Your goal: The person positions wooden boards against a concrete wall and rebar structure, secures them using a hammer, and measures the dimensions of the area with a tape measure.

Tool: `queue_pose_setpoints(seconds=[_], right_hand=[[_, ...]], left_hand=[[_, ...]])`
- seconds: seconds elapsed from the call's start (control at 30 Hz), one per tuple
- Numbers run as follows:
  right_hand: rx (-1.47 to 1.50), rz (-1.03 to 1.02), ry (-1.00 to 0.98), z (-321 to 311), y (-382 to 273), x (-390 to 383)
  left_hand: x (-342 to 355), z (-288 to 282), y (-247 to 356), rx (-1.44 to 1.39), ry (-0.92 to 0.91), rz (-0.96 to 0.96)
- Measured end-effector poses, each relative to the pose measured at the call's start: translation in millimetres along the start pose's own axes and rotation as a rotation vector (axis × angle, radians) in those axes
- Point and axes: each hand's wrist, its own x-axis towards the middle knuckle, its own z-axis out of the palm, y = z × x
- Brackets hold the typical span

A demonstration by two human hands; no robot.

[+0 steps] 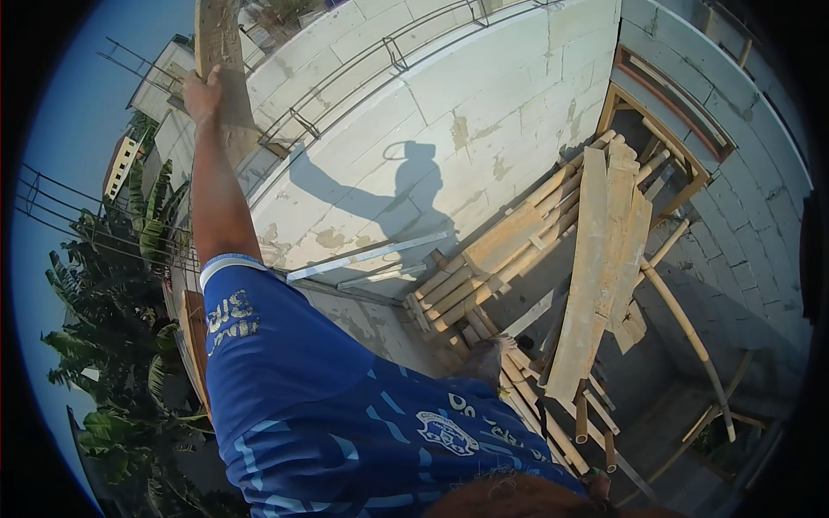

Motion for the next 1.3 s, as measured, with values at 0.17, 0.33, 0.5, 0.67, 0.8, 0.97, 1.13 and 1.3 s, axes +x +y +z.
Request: queue_pose_setpoints(seconds=[0.17, 0.33, 0.5, 0.67, 0.8, 0.97, 1.13, 1.3], right_hand=[[0.235, -0.268, -0.039, 50.4, -35.1, -13.5], [0.232, -0.373, -0.244, 104.5, -118.0, -33.2], [0.302, -0.621, -0.125, 144.7, -188.5, -64.8], [0.187, -0.929, 0.183, 130.4, -229.8, -81.6], [0.075, -0.856, 0.379, 92.5, -225.6, -74.8], [0.221, -0.765, 0.253, 69.2, -166.5, -59.8], [0.549, -0.687, 0.008, 78.3, -93.2, -51.2], [0.446, -0.616, 0.294, 93.1, -51.7, -52.8]], left_hand=[[14.8, -104.7, 72.5, -0.774, 0.16, 0.07], [-104.8, -128.7, 199.1, -1.616, -0.236, 0.09], [-304.9, -126.9, 343.1, -1.88, -0.83, -0.027], [-506.4, -156.6, 449.2, -1.831, -1.387, -0.211], [-649.8, -189.5, 493.0, -1.789, -1.68, -0.037], [-752.5, -263.3, 492.5, -1.651, -1.987, 0.134], [-811.1, -296.6, 483.9, -1.561, -2.207, 0.281], [-844.0, -311.5, 485.4, -1.467, -2.04, 0.589]])
